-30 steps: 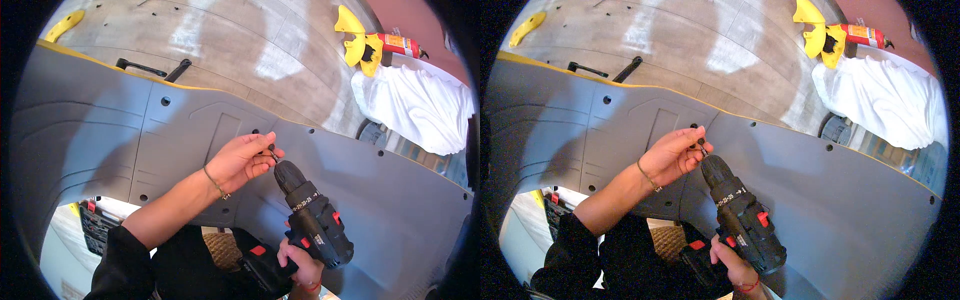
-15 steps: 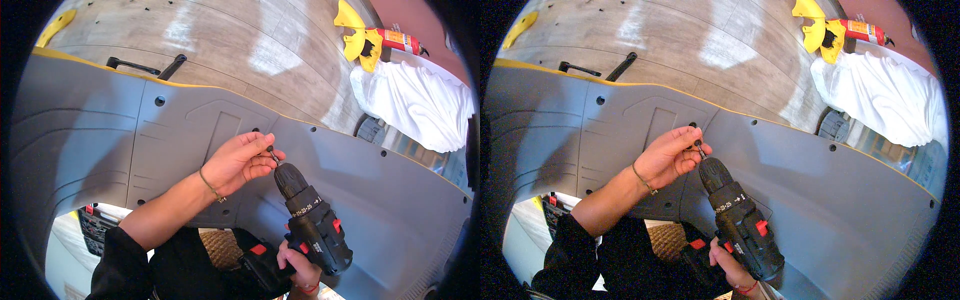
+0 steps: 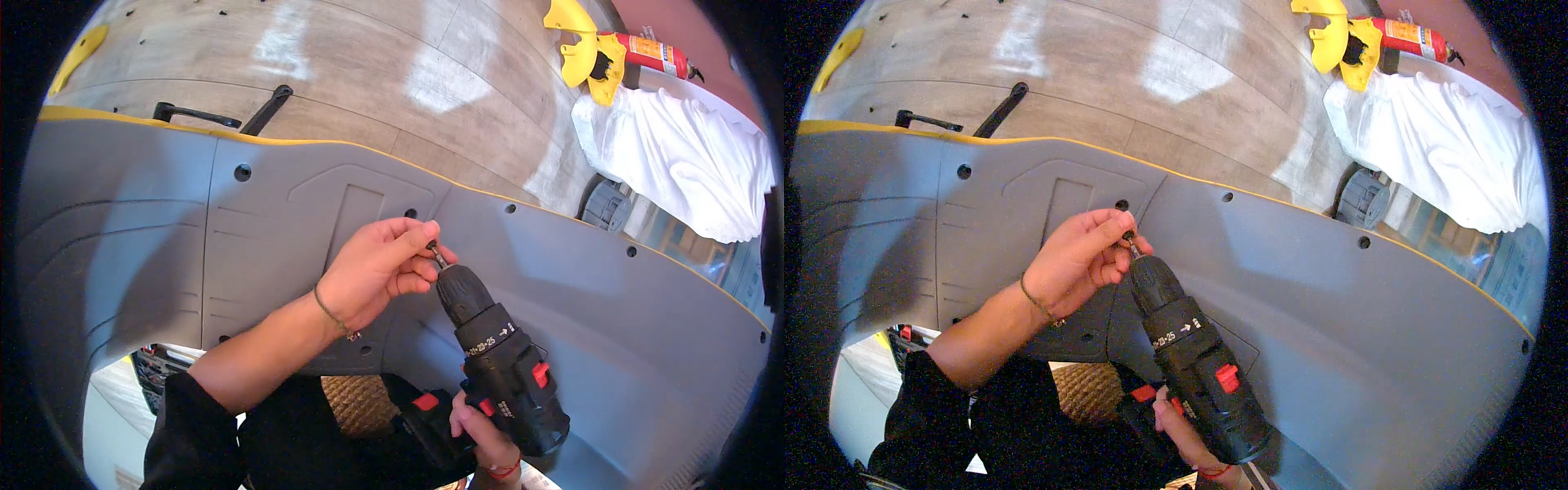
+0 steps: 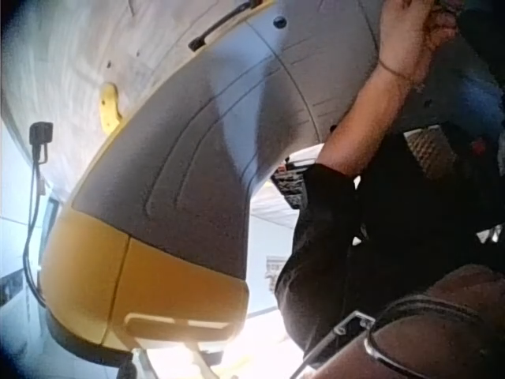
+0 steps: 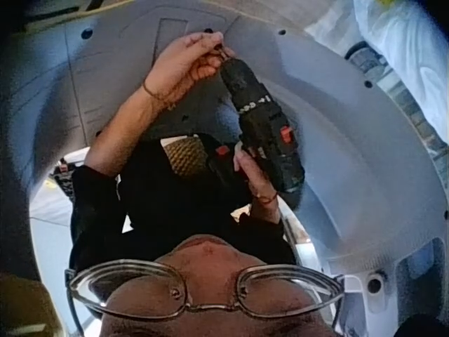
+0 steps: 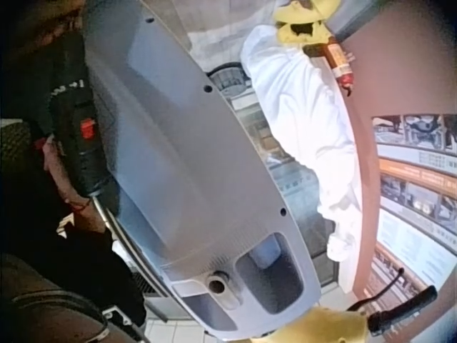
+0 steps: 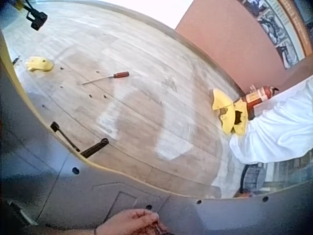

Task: Using a power drill to drive screws into the body panel of an electric scooter.

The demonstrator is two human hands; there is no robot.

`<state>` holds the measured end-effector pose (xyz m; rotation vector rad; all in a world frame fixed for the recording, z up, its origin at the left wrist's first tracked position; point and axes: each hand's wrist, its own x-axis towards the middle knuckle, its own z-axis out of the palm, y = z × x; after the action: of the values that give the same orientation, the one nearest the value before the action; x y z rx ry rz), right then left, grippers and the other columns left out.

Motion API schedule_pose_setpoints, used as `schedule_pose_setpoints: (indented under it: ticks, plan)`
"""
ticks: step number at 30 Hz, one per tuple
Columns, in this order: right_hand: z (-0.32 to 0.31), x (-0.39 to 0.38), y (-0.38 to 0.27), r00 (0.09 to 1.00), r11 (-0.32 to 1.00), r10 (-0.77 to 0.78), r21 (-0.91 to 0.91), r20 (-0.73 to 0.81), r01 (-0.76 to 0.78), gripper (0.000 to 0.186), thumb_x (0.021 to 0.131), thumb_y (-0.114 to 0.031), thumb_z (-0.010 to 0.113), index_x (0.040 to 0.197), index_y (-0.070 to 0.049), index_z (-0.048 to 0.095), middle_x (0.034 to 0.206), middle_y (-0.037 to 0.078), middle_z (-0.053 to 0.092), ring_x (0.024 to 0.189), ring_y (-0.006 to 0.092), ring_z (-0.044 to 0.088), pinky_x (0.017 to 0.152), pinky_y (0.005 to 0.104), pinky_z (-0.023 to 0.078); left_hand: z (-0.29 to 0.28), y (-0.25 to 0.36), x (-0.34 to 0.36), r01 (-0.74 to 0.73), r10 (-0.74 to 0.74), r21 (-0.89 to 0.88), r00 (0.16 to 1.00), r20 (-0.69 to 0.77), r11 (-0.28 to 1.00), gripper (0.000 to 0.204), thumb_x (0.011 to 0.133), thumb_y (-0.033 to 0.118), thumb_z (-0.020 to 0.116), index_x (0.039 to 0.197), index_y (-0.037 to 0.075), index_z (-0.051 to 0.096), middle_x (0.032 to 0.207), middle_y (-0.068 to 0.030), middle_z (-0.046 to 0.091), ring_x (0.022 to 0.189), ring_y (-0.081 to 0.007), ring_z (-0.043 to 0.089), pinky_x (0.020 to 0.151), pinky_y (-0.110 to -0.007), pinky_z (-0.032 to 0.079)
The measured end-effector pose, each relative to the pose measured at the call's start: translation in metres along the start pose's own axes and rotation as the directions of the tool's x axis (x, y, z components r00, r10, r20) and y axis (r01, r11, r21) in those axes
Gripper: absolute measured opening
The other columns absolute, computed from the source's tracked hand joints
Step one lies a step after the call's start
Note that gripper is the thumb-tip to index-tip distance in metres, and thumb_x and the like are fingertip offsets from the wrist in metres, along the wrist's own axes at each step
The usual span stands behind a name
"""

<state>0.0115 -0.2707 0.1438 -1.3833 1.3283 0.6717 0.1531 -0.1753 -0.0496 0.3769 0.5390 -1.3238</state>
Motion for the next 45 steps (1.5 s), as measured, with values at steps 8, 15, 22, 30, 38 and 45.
schedule_pose_setpoints:
  ticks: [8, 15, 22, 30, 38, 45]
  plan:
    - [0.007, 0.000, -0.008, 0.995, 0.996, 0.028, -0.085, -0.098, -0.036, 0.022, 0.082, -0.010, 0.059, 0.100, 0.002, 0.059, 0.068, 0.004, 0.055, 0.058, 0.0125, 0.052, 0.057, 0.0257, 0.041, 0.012, -0.012, -0.004, -0.045, 0.037, -0.039, 0.985, -0.169, 0.998, 0.024, 0.096, 0.027, 0.055, 0.096, 0.003, 0.058, 0.089, -0.0055, 0.065, 0.065, -0.0047, 0.056, 0.058, -0.019, 0.049]
    - [0.005, -0.003, -0.007, 0.989, 0.986, 0.129, -0.101, -0.069, -0.135, 0.012, 0.085, -0.014, 0.060, 0.088, -0.002, 0.060, 0.066, 0.003, 0.055, 0.059, 0.0118, 0.052, 0.056, 0.0249, 0.039, 0.011, -0.021, -0.008, -0.134, 0.138, 0.032, 0.965, -0.223, 0.990, 0.020, 0.097, 0.021, 0.054, 0.100, 0.001, 0.057, 0.087, -0.0060, 0.063, 0.063, -0.0070, 0.053, 0.055, -0.021, 0.045]
    - [0.005, -0.007, 0.010, 0.989, 0.969, 0.112, -0.210, -0.100, -0.131, 0.014, 0.085, -0.021, 0.060, 0.081, -0.008, 0.059, 0.061, 0.000, 0.054, 0.058, 0.0103, 0.051, 0.056, 0.0254, 0.038, 0.013, -0.023, -0.009, -0.137, 0.154, 0.091, 0.966, -0.208, 0.986, 0.014, 0.097, 0.018, 0.055, 0.104, 0.008, 0.048, 0.081, -0.0056, 0.060, 0.058, -0.0069, 0.051, 0.045, -0.020, 0.038]
    - [0.000, -0.008, -0.014, 0.986, 0.984, 0.149, -0.086, -0.073, -0.155, 0.015, 0.084, -0.020, 0.060, 0.080, -0.005, 0.061, 0.061, 0.001, 0.055, 0.058, 0.0110, 0.051, 0.058, 0.0250, 0.037, 0.017, -0.030, -0.003, -0.208, 0.261, 0.271, 0.949, -0.175, 0.940, 0.011, 0.098, 0.014, 0.051, 0.103, 0.008, 0.044, 0.090, -0.0120, 0.064, 0.059, -0.0086, 0.054, 0.046, -0.020, 0.044]
    - [0.012, -0.006, -0.015, 0.982, 0.991, 0.132, 0.054, -0.134, -0.126, 0.013, 0.083, -0.014, 0.062, 0.085, -0.001, 0.063, 0.062, 0.003, 0.055, 0.058, 0.0124, 0.053, 0.056, 0.0258, 0.039, 0.019, -0.035, -0.001, -0.318, 0.366, 0.224, 0.905, -0.216, 0.921, 0.011, 0.098, 0.012, 0.049, 0.105, 0.004, 0.048, 0.098, -0.0149, 0.065, 0.061, -0.0087, 0.055, 0.050, -0.022, 0.047]
    - [0.013, 0.006, -0.024, 0.993, 0.998, 0.009, -0.060, -0.116, -0.016, 0.013, 0.082, -0.007, 0.063, 0.092, 0.001, 0.062, 0.063, 0.005, 0.056, 0.055, 0.0139, 0.054, 0.055, 0.0270, 0.043, 0.019, -0.039, -0.007, -0.306, 0.400, 0.373, 0.893, -0.208, 0.876, 0.027, 0.098, 0.007, 0.046, 0.124, -0.001, 0.047, 0.108, -0.0106, 0.065, 0.063, -0.0087, 0.055, 0.058, -0.024, 0.048]
